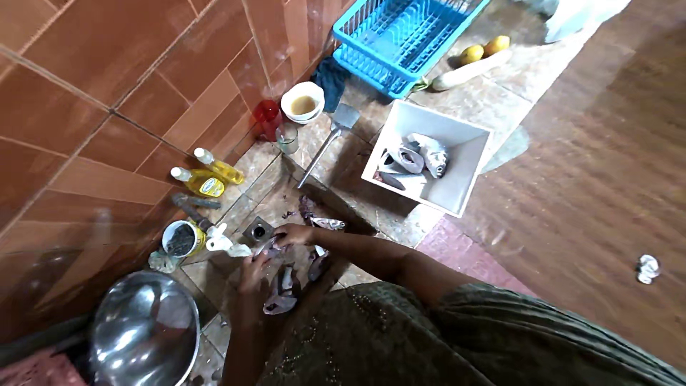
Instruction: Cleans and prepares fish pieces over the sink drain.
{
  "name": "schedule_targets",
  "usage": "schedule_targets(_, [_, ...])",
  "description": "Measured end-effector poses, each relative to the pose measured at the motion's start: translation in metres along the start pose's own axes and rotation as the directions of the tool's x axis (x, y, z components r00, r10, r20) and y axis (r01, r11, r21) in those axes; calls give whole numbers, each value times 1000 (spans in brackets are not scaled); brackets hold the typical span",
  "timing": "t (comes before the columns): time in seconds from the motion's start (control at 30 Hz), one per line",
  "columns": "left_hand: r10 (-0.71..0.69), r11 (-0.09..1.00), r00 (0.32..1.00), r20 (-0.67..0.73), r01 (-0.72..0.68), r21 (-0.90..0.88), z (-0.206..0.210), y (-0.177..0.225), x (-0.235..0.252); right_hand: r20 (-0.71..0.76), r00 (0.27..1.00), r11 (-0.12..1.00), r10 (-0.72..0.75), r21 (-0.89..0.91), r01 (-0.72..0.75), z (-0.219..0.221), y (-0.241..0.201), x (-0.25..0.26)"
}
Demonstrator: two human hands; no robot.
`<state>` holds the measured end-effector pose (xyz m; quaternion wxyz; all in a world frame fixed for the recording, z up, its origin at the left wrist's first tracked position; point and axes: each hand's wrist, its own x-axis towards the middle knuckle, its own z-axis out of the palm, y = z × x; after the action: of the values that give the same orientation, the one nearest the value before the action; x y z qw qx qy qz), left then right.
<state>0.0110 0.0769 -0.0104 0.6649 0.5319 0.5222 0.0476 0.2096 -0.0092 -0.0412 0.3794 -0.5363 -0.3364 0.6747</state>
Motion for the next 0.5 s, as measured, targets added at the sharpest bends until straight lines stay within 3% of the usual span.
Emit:
schedule_targets(0.23, [5, 979, 1000, -20, -9, -206, -7, 24, -27, 5, 1000, 969, -29, 247, 27, 9, -17, -7])
schedule_targets(0.5, [-14, 1000, 999, 40, 15, -19, -8, 33, -21, 13, 999, 958, -40, 286, 35, 9, -16, -8])
